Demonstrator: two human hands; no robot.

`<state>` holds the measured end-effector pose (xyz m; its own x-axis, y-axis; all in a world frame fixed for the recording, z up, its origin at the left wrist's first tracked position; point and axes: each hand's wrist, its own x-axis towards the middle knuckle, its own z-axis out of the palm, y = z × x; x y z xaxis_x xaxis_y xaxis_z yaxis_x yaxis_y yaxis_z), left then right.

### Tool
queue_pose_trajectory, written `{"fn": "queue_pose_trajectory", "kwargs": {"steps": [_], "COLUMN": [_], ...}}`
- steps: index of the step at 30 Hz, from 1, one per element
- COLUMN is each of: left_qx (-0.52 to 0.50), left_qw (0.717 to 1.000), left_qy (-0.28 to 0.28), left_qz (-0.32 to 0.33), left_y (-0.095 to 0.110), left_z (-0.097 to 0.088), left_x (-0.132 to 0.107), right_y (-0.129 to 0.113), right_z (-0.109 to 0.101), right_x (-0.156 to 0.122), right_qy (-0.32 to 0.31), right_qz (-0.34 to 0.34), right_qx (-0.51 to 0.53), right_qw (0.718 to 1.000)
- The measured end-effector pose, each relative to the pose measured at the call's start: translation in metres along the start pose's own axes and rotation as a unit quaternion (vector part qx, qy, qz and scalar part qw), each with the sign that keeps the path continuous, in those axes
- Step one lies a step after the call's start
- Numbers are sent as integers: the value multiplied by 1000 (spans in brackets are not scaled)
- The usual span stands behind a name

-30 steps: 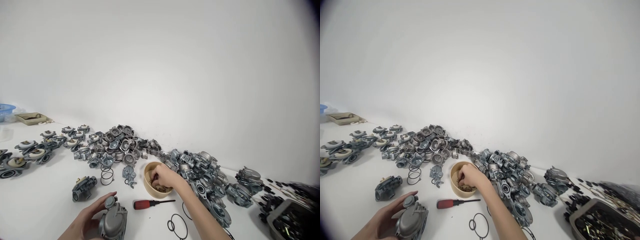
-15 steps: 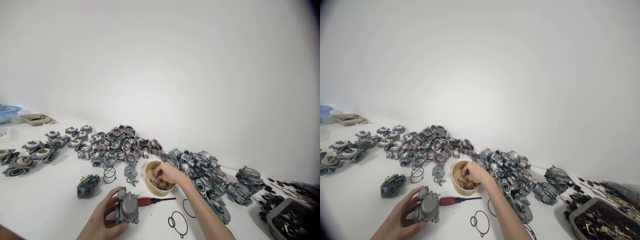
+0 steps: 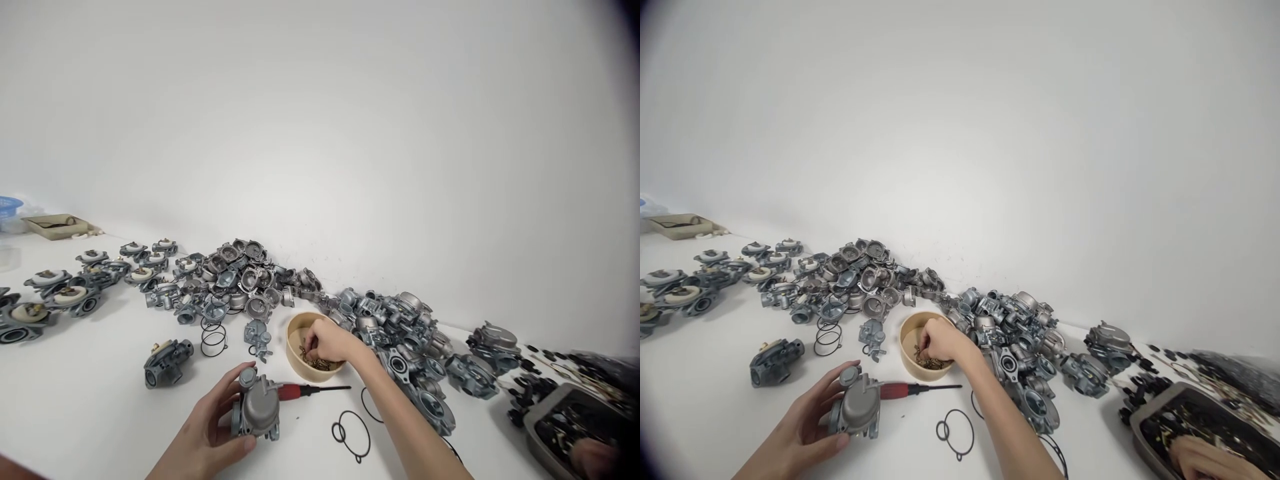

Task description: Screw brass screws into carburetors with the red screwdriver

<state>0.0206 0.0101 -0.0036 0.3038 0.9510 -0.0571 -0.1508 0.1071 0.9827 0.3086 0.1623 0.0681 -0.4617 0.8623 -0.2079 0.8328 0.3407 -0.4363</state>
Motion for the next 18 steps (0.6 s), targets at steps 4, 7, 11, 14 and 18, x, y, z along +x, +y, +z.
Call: {"fn": "queue_pose_trajectory", "kwargs": {"steps": [4, 7, 11, 14, 18], "left_qx": [-5, -6, 34, 45, 19], "left_qw": [1000, 1000, 999, 999, 999], "left_qy": [-5, -25, -8, 1, -30], "left_qz": [6, 13, 12, 11, 8], "left_y": [0, 0, -1, 2, 6], "left_z": [-1, -3, -4, -2, -1], "left_x": [-2, -3, -4, -3, -4], "right_y": [1, 0, -9, -36, -88], "right_z": [-3, -10, -27, -35, -28], "right_x": [-3, -6, -16, -33, -59], "right_qy": [4, 25, 64, 89, 86], "right_qz": [0, 6, 0, -43, -213], "right_qx": [5, 12, 36, 58, 77], "right_qw": [1000, 1000, 997, 993, 970]}}
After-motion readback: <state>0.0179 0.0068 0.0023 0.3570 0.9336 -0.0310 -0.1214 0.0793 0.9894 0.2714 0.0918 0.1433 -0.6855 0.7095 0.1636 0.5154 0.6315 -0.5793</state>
